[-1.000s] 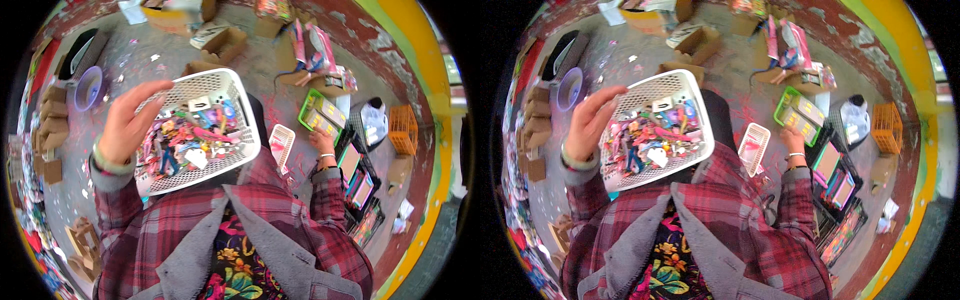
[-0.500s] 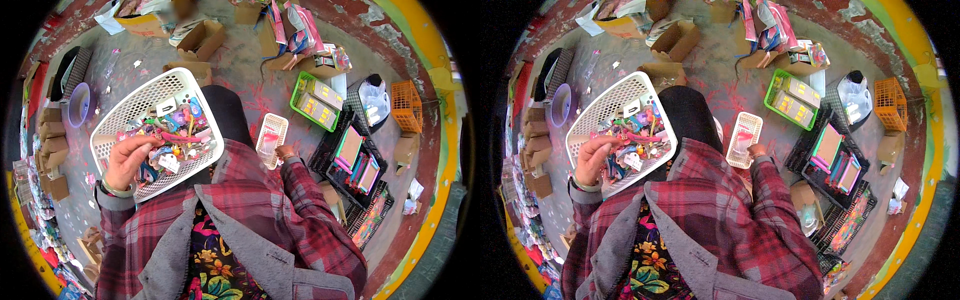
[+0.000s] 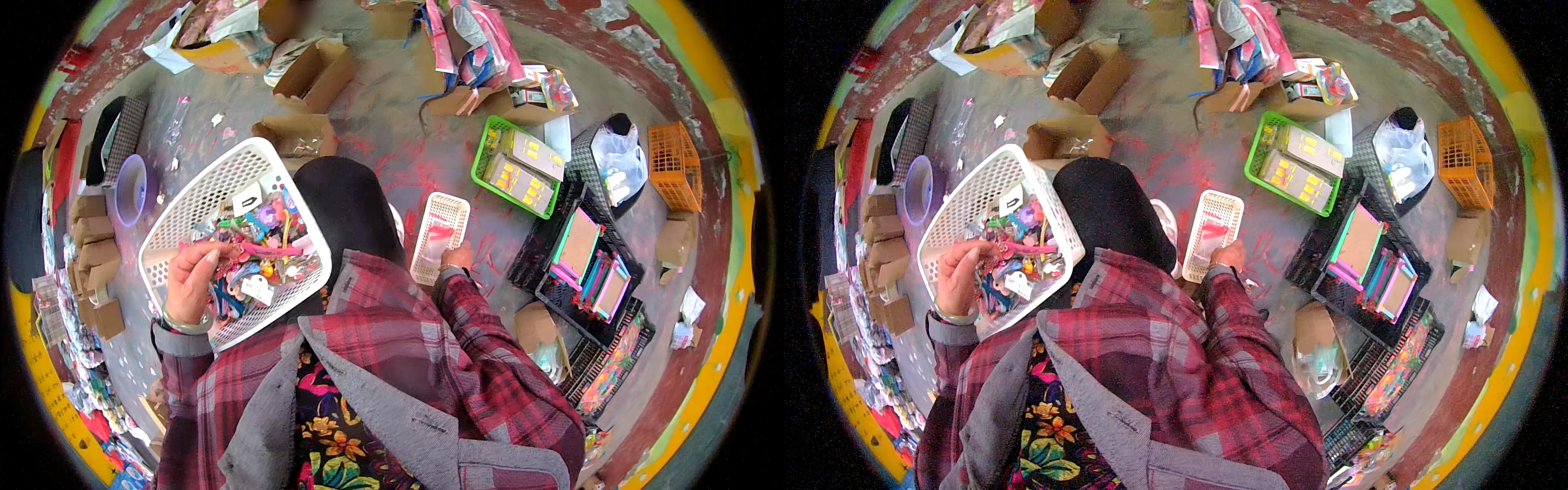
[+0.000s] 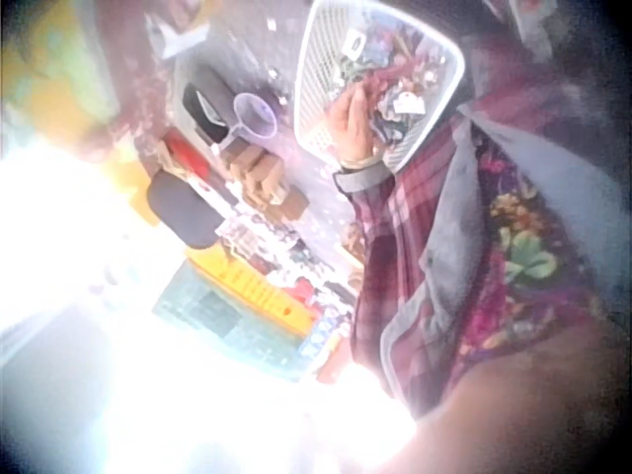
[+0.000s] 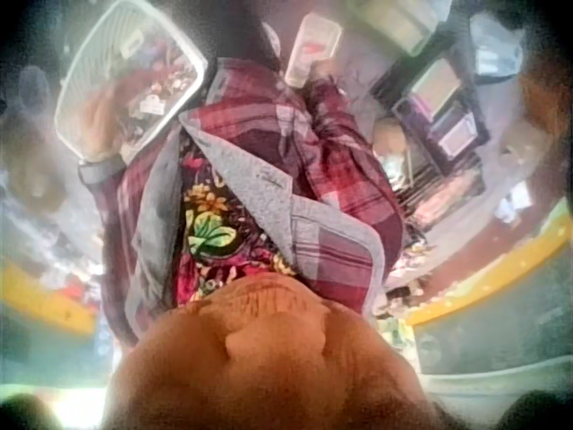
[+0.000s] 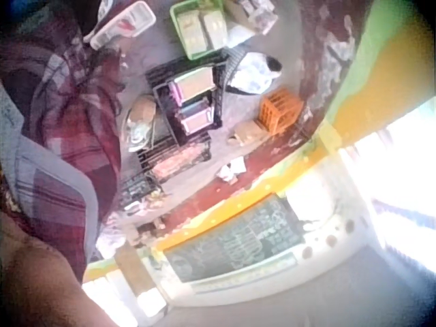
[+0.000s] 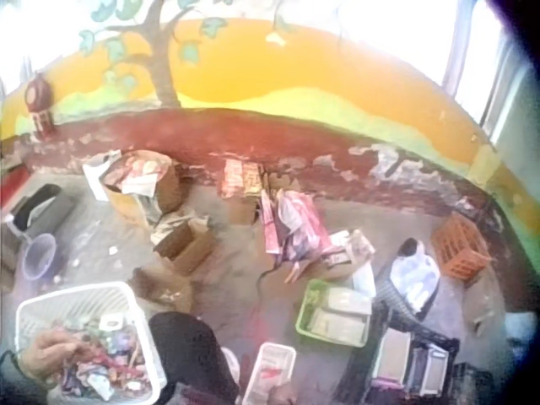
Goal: The person sits on the floor and sorts colorful hair accessories from a white basket into a blue bowl and a small white basket. They pick up items one by one, examine them, and place them into the respective containers.
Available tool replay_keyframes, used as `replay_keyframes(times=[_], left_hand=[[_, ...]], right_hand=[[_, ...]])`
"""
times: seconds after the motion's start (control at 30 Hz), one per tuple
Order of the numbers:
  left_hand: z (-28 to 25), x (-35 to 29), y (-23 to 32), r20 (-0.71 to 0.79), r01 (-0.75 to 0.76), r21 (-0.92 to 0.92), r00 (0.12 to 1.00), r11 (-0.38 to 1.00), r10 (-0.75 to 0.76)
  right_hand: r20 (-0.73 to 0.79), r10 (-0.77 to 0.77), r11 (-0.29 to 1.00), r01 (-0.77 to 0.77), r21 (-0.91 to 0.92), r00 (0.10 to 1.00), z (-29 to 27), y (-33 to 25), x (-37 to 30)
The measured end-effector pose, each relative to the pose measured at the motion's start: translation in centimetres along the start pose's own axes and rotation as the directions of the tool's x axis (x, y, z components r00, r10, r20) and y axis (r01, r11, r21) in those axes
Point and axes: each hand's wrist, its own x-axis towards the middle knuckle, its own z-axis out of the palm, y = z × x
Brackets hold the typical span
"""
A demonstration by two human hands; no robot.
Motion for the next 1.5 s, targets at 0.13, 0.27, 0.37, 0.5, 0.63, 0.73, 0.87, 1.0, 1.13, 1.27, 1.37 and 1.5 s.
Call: replay_keyframes(times=[0.13, 0.27, 0.37, 0.5, 0.63, 0.73, 0.87, 1.0, 1.13, 1.27, 1.37, 1.5], left_hand=[[0.0, -0.2, -0.8, -0.036, -0.001, -0.032, 0.999, 0.999, 0.000], [-0.1, 1.1, -0.4, -0.016, 0.018, -0.012, 1.000, 1.000, -0.018], [-0.2, 1.7, -1.0, -0.021, 0.023, 0.006, 1.000, 1.000, -0.023], [-0.3, 0.5, -1.6, -0.052, 0.008, -0.016, 0.999, 1.000, -0.008], [-0.5, 1.3, -1.6, -0.018, -0.023, -0.036, 1.000, 0.999, 0.022], [-0.8, 0.2, -2.0, -0.045, -0.061, -0.013, 0.997, 0.998, 0.060], [-0.5, 1.6, -1.5, 0.039, -0.079, -0.006, 0.996, 0.997, 0.079], [-0.4, 0.5, -1.2, 0.023, -0.102, 0.008, 0.995, 0.995, 0.102], [-0.2, 0.8, -1.3, 0.026, -0.121, 0.014, 0.992, 0.993, 0.120], [-0.2, 0.3, -1.6, -0.015, -0.096, 0.066, 0.995, 0.993, 0.097], [0.0, 0.3, -1.6, -0.025, -0.073, 0.058, 0.997, 0.996, 0.074], [0.3, 0.5, -1.5, -0.024, -0.047, 0.022, 0.999, 0.999, 0.047]], right_hand=[[0.059, -0.002, 1.000, 0.002, 0.010, 0.998, -3.9, 2.9, -0.6], [0.479, -0.147, 0.982, 0.186, -0.034, 0.865, 6.5, 9.4, 3.8], [0.484, -0.189, 0.974, 0.226, -0.018, 0.855, 10.9, 10.6, 4.3], [0.440, -0.120, 0.993, 0.117, 0.033, 0.890, 9.7, 9.4, 3.1], [0.408, -0.181, 0.965, 0.080, 0.252, 0.895, 9.5, 10.9, 3.7], [0.364, -0.270, 0.945, 0.171, 0.280, 0.892, 0.9, 6.6, 1.0], [0.070, -0.193, 0.773, 0.108, 0.626, 0.979, -0.7, 11.6, 4.1], [0.165, 0.073, 0.337, -0.180, 0.924, 0.984, -10.0, 12.2, 4.5], [0.252, 0.378, -0.037, -0.257, 0.966, 0.891, -12.9, 16.1, 9.9], [0.324, 0.480, -0.152, -0.286, 0.946, 0.815, -15.5, 17.8, 14.5], [0.257, 0.365, -0.005, -0.274, 0.962, 0.895, -15.4, 19.6, 16.2], [0.162, 0.425, 0.015, -0.186, 0.982, 0.891, -15.7, 19.5, 16.4]])
